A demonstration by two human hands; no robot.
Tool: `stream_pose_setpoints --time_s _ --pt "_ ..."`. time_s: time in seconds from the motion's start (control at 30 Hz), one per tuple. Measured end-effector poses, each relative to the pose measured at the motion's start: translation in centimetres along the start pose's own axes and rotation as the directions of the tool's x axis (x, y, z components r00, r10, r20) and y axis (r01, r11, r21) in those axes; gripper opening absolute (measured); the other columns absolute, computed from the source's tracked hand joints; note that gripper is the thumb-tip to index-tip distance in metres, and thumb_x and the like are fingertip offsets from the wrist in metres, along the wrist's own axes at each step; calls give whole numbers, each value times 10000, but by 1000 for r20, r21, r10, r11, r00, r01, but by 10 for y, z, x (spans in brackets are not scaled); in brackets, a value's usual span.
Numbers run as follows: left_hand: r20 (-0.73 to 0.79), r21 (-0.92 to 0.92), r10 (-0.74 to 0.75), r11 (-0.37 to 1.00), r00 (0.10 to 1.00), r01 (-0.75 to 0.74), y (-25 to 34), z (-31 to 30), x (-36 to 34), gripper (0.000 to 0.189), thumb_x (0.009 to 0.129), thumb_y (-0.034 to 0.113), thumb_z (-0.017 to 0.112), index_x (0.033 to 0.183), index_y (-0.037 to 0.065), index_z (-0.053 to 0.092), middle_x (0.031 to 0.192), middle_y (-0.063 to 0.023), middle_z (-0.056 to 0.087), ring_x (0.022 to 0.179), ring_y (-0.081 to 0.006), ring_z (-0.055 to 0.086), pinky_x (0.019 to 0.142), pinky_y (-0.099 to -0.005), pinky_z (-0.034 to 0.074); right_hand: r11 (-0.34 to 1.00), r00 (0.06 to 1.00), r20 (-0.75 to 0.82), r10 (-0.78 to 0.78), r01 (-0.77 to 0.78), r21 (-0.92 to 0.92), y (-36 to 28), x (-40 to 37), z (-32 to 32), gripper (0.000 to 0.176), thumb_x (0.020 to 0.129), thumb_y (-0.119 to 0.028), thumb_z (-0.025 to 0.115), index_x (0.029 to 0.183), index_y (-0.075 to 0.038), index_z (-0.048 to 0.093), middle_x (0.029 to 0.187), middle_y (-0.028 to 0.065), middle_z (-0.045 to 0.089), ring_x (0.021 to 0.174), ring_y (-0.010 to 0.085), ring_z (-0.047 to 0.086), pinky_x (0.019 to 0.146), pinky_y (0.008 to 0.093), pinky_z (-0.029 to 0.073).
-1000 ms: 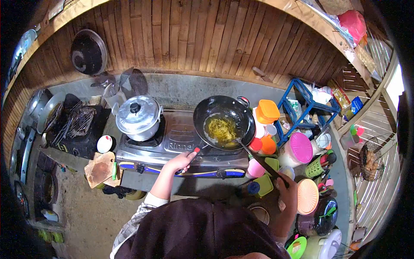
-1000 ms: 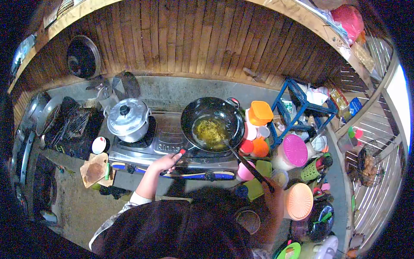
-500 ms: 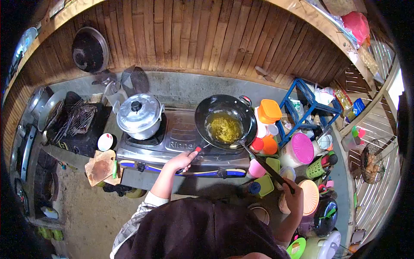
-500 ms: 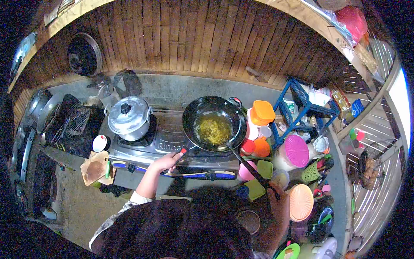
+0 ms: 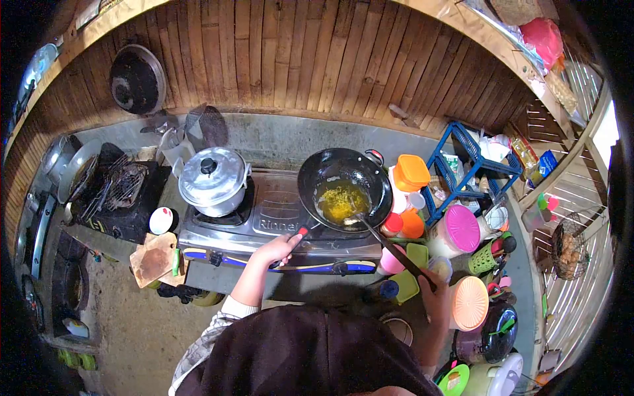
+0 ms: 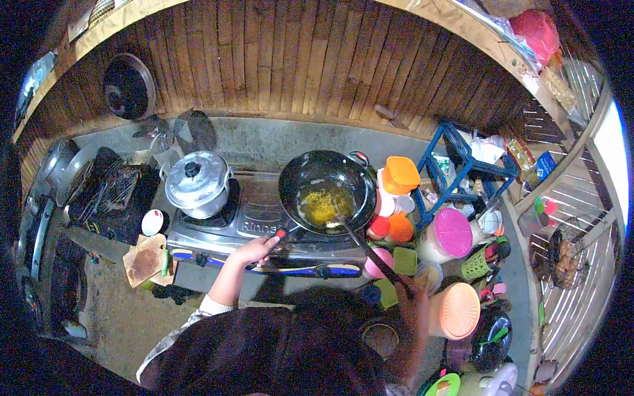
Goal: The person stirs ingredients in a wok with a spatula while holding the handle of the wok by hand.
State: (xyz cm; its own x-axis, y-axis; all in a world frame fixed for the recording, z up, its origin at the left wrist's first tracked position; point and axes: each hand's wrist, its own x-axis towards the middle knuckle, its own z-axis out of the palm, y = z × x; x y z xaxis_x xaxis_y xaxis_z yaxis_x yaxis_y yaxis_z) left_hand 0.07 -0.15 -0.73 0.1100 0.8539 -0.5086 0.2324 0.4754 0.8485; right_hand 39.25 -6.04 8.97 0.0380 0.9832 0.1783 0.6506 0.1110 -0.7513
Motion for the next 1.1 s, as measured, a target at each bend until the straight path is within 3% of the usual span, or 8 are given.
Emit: stream_pose_setpoints --time_s 0.13,0.33,0.37,0.63,0.73,0.83,0.93,1.1 --pt "25 -31 -12 999 1000 12 -1 0 1 435 926 431 420 1095 31 439 540 -3 416 396 -96 401 359 -245 337 994 994 43 98 -100 47 -17 8 19 258 843 -125 587 1071 -7 610 799 35 591 723 110 507 658 254 417" --pt "28 -60 -11 998 1000 13 -6 0 5 436 925 433 421 1120 44 420 542 3 413 398 -83 392 341 -230 317 966 977 -2 -215 213 144 15 35 75 264 847 -116 567 1077 12 594 789 21 577 682 95 493 598 237 404" --pt "23 -71 -5 997 1000 6 -3 0 2 433 922 438 425 1101 43 436 544 4 415 401 -82 389 345 -232 320 941 946 -62 -318 323 98 31 44 88 244 831 -154 596 1051 -48 604 944 166 626 916 285 599 819 326 448" --pt "-4 -31 -3 1000 1000 3 -3 0 2 475 917 444 433 1143 26 444 551 -9 441 411 -90 414 351 -240 340 989 995 56 -77 69 133 -36 60 109 327 850 -189 596 1117 -2 567 928 172 643 853 216 614 775 307 455" --pt "13 -44 7 999 1000 -6 -6 0 5 466 918 441 432 1133 28 441 556 -8 441 408 -88 411 349 -237 337 949 940 -180 -289 306 75 -11 74 127 312 825 -246 607 1076 -60 613 806 149 646 662 222 617 655 302 469" --pt "42 -47 -3 999 999 5 -8 -3 7 459 919 440 431 1126 30 435 557 -5 437 406 -85 408 349 -235 336 974 997 -70 -32 47 220 8 80 131 308 833 -231 594 1072 -38 611 846 136 656 753 206 626 709 299 470" --pt "20 -30 1 1000 1000 -1 -5 -2 4 444 921 436 429 1108 33 434 554 -2 430 405 -83 405 348 -233 334 990 1000 10 -9 7 141 12 76 114 320 837 -204 597 1091 -10 587 965 165 638 914 261 605 840 330 439" --pt "17 -23 0 1000 1000 1 -2 -2 1 434 925 426 425 1110 33 432 551 -3 431 407 -85 408 352 -234 335 983 990 -33 -140 143 115 35 58 94 286 823 -193 608 1043 -10 613 923 155 644 866 263 616 796 315 459"
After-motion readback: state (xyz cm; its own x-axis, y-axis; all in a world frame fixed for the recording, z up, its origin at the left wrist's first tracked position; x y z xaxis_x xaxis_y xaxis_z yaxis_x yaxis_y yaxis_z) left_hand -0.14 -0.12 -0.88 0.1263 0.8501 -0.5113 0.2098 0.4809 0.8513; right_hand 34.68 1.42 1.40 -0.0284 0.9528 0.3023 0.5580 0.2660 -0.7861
